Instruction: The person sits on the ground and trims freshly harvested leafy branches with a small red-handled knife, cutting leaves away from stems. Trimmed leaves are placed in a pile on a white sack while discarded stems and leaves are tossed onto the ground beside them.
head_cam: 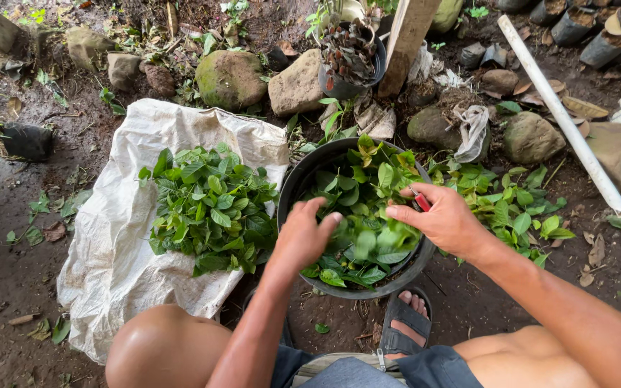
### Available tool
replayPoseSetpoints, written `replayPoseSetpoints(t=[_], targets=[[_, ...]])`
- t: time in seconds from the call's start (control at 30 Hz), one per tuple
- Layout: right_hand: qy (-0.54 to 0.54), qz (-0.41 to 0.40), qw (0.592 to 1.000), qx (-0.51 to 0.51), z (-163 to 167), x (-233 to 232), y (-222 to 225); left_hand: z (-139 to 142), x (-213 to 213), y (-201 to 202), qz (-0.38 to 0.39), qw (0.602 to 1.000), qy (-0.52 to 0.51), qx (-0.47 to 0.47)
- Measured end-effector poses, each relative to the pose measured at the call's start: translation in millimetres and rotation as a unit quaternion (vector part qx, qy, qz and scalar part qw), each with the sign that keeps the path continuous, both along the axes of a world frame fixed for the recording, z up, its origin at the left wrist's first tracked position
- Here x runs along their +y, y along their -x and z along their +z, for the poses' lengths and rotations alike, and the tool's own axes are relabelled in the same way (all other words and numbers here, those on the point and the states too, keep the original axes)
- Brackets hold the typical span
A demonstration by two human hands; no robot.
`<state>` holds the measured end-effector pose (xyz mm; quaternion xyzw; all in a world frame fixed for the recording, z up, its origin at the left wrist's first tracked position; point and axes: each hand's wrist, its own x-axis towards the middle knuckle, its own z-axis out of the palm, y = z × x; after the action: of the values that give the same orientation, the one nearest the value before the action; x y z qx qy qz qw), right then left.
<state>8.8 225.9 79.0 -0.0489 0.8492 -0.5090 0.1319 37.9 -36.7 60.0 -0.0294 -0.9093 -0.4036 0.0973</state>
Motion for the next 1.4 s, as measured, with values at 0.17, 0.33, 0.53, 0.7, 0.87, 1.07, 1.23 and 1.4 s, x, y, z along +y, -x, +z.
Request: replayPoseSetpoints(t=[0.17, 0.33, 0.53, 0.7, 0.87, 1.07, 1.23, 1.4], targets=[[0.115, 0.007, 0.99, -0.087, -1.5, -3.6, -1.9, 8.8, 33.0, -13.4, -0.001, 0.98, -0.195, 0.035], [0.182, 0.065, 0.972, -0.132, -1.1, -16.0, -5.5, 11.9, 50.9, -10.0, -0.031, 0.842, -0.53, -0.094], [0.143, 0.041, 0.987, -0.059, 15.8, -11.9, -5.0, 10.0, 44.9, -8.1, -0.015, 0.783, -0.62, -0.049], [0.105, -0.017, 0.983, 0.152, 49.6, -1.6, -8.5, 19.6, 44.4, -15.4, -0.018, 0.814, -0.577, -0.06], [0.116, 0.008, 0.989, 0.093, 55.2, -16.4, -13.6, 36.7, 55.7, -22.8, -0.058, 0.751, -0.639, -0.158], [0.107, -0.024, 0.993, 0.05, 44.0, -18.2, -9.4, 39.9, 47.2, -21.1, -0.048, 0.645, -0.719, -0.254], [0.071, -0.047, 0.99, 0.11, 39.5, -19.3, -15.6, 26.3, 49.5, -19.0, -0.039, 0.651, -0.723, -0.227], [0.052, 0.032, 0.99, 0.124, 43.0, -35.4, -28.4, 27.8, 61.1, -17.3, -0.011, 0.683, -0.718, -0.132]])
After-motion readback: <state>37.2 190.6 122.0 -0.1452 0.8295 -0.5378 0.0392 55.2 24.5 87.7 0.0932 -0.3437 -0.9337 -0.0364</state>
